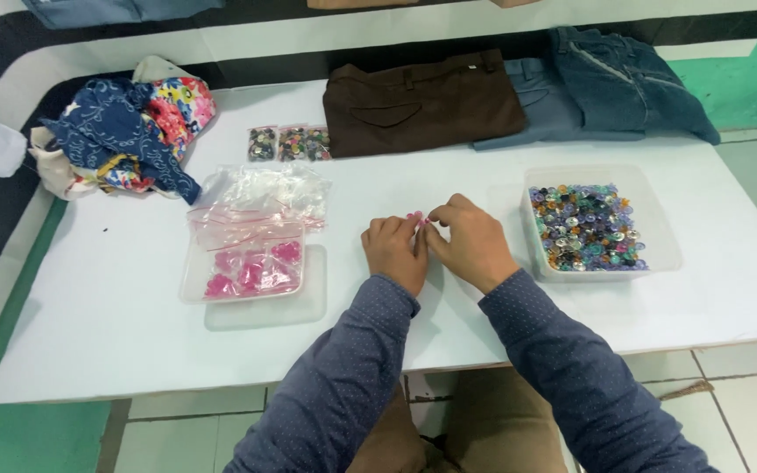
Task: Sorting small pink beads from a mixed container and packing them into small plastic bags.
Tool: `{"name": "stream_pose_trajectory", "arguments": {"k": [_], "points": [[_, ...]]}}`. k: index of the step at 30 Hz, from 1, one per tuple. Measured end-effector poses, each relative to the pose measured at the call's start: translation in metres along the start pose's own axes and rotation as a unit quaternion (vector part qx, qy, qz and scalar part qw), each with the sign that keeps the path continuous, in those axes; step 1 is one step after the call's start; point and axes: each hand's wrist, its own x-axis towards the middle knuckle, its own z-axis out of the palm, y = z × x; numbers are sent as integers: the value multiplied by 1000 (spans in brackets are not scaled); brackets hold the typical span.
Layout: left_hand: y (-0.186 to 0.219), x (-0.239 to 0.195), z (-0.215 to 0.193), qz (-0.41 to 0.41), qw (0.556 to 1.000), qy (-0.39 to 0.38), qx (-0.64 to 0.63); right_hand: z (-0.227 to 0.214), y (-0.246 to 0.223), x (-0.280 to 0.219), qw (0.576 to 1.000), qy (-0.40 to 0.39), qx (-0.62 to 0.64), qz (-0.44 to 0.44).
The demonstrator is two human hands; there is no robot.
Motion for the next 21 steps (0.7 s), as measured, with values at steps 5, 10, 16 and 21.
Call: {"name": "stream_pose_trajectory", "arguments": {"k": [5,10,16,21], "points": [[-13,0,-1,-58,992,-67,87,19,0,9,999,-37,-5,7],[-13,2,1,-80,984,-109,119,26,4,7,998,-48,32,32],[-6,7,-1,-83,980,-131,121,18,5,4,993,-72,73,56],[-1,7,-10,-89,980,-131,123,22,13,4,985,-81,133,71]]}}
